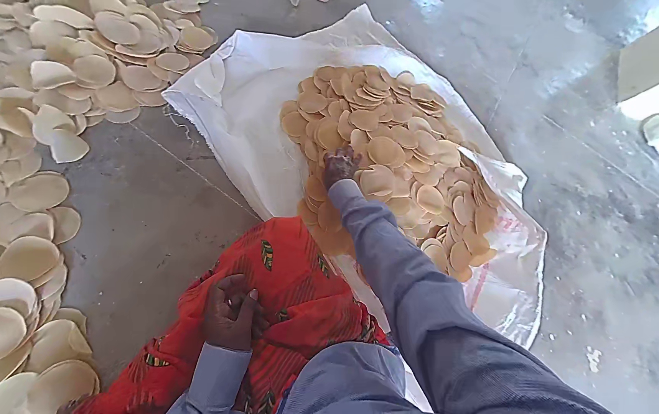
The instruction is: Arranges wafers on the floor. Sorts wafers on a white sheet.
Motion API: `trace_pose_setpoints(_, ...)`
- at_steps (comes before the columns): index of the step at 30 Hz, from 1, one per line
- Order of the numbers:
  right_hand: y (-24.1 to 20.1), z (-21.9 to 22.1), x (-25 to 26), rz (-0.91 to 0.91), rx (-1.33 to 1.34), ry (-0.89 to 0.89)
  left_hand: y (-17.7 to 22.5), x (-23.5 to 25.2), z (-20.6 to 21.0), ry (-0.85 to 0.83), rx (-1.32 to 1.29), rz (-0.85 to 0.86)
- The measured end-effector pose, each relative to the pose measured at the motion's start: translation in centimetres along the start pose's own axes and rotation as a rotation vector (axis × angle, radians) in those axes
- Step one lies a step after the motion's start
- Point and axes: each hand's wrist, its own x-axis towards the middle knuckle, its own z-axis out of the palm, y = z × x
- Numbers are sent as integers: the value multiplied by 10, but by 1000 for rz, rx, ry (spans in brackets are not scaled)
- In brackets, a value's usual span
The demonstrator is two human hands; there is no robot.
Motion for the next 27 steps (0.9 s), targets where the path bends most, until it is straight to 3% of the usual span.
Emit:
trace_pose_setpoints(2,18,28,29,-42,31,150,-1,0,-1,-21,-10,7)
trace_pose_setpoints(3,31,55,46,-114,83,380,-1,1,-2,-23,-19,8)
trace_pose_setpoints(4,34,63,49,-168,161,494,0,1,-2,-23,-26,3)
trace_pose_setpoints(8,5,45,-46,-528,737,684,19,10,-3,-50,-67,76)
trace_pose_setpoints(11,-18,40,-135,-757,1099,467,33,28,-5,-187,-136,147)
trace_pose_setpoints(13,-26,44,-175,-783,1219,260,47,33,2,-208,-210,96)
trace_pose_setpoints(16,-25,60,-194,-681,1447,20,62,27,16,-96,-249,89)
trace_pose_setpoints(19,-11,72,-197,-486,1730,-436,61,21,20,-18,-154,189)
trace_pose_setpoints(20,-5,76,-196,-432,1757,-492,58,20,21,2,-115,219)
trace_pose_setpoints(22,8,76,-193,-411,1691,-325,49,21,19,7,-73,233)
trace_pose_setpoints(25,43,71,-163,-527,1367,364,43,18,18,-17,-74,115)
trace_pose_setpoints(27,77,76,-131,-541,965,745,37,15,20,-32,-38,44)
